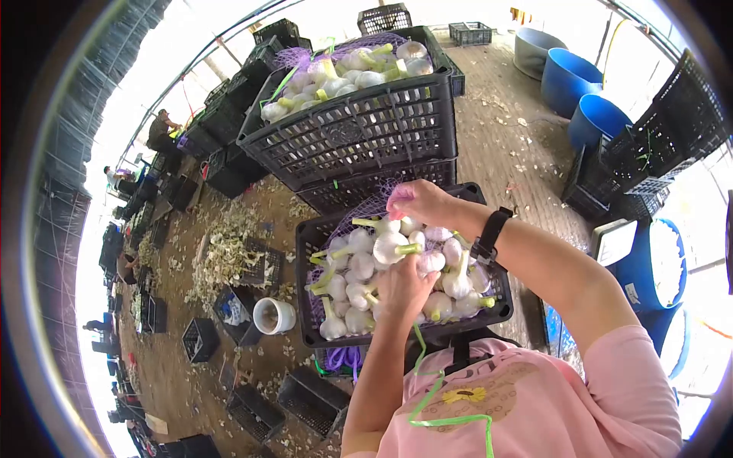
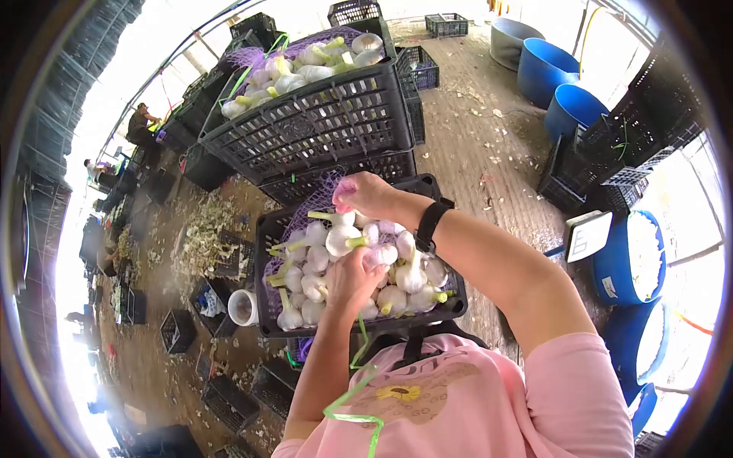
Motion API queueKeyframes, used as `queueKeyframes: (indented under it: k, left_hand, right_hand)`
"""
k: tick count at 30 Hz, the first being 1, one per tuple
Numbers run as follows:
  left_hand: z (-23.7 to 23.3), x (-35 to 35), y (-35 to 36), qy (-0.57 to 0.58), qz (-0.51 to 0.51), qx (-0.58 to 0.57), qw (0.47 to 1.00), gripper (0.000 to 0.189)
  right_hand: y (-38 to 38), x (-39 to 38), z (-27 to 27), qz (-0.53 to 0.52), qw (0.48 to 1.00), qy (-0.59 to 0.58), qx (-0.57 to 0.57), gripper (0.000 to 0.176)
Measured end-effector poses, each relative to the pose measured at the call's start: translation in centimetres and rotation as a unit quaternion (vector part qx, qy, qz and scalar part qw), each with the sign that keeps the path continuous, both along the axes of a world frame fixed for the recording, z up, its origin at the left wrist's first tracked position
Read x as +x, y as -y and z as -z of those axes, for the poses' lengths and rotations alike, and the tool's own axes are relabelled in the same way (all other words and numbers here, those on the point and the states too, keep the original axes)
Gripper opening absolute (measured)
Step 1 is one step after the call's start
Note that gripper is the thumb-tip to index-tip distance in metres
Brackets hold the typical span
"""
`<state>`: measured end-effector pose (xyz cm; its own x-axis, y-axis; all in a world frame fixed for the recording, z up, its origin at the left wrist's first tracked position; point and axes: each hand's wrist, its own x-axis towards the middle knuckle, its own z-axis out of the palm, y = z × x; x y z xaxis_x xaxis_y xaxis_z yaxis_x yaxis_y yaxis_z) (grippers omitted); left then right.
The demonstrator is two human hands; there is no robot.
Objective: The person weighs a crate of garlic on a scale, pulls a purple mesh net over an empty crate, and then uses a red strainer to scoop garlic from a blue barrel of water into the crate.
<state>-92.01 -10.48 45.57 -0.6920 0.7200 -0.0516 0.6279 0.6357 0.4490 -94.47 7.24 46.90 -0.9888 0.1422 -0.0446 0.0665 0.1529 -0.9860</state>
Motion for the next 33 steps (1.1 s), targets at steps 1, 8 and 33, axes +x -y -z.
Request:
queueKeyframes:
  k: [1,8,33]
  left_hand:
    - [0.1,-0.1,0.3,0.055,0.012,0.046,0.997,0.026]
    - [-1.5,-0.8,2.2,0.364,0.045,0.371,0.853,0.008]
    - [-9.6,-7.4,15.0,-0.098,-0.044,0.321,0.941,0.088]
  right_hand:
    - [0.2,0.2,-0.3,0.009,1.000,0.010,0.004,0.018]
    - [1.6,2.3,0.0,-0.016,1.000,-0.016,-0.006,0.019]
    - [7.2,2.5,-1.5,-0.005,0.966,0.001,0.257,0.018]
